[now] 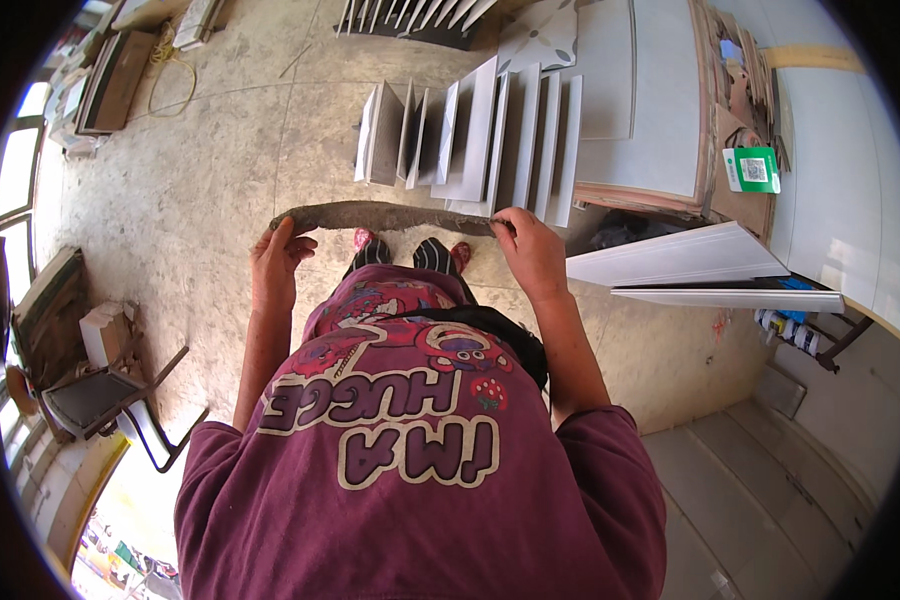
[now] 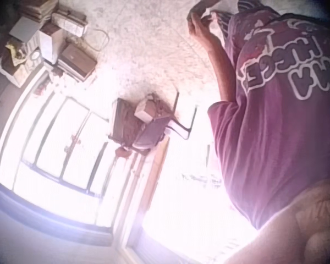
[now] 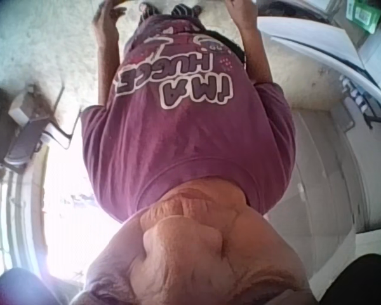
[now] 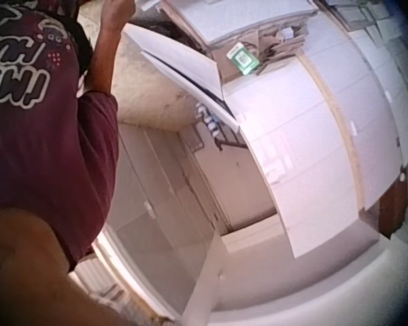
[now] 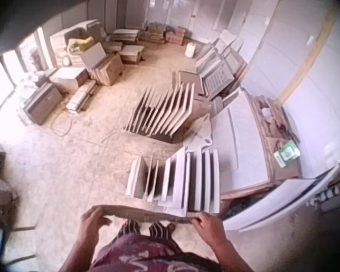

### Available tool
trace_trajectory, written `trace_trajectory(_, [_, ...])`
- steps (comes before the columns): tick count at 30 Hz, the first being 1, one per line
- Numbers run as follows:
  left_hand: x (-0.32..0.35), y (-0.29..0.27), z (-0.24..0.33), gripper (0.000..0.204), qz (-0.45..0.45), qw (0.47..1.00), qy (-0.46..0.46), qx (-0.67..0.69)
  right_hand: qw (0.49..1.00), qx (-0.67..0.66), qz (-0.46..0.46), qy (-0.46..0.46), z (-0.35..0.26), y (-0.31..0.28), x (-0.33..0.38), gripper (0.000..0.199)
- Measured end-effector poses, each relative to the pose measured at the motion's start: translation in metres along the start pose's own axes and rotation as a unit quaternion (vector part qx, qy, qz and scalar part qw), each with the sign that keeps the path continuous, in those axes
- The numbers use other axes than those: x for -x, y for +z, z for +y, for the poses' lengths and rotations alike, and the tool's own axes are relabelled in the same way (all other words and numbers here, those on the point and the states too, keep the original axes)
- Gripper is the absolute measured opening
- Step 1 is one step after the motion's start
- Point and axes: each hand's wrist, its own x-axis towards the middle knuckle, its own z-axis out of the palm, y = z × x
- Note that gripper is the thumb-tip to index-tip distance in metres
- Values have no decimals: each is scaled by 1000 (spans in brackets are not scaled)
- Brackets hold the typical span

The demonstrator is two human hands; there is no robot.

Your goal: The person wipes a large floor fan and then wipes several panels stacked on the floor using a cloth.

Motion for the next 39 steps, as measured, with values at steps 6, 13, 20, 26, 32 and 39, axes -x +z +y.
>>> trace_trajectory(6, [-23, -37, 6, 19, -16, 999, -35, -18, 999, -30, -5, 16, -25, 23, 7, 13])
trace_trajectory(13, [-40, -41, 1, 19, -7, 998, -53, -29, 997, -55, -46, 24, -25, 33, 14, 13])
trace_trajectory(20, [-38, -18, -7, 18, 11, 998, -54, -31, 999, -35, -23, -16, 4, 23, 6, 15])
trace_trajectory(26, [-36, -1, -15, 18, 22, 997, -44, -54, 998, -59, 9, -5, 27, 14, 1, 14])
trace_trajectory(32, [-35, 10, -18, 17, 28, 997, -42, -58, 998, -53, 9, 23, 35, 6, 0, 10])
trace_trajectory(39, [-56, 2, -19, 14, 25, 995, -76, -55, 993, -102, -10, 59, 35, 18, -3, 11])
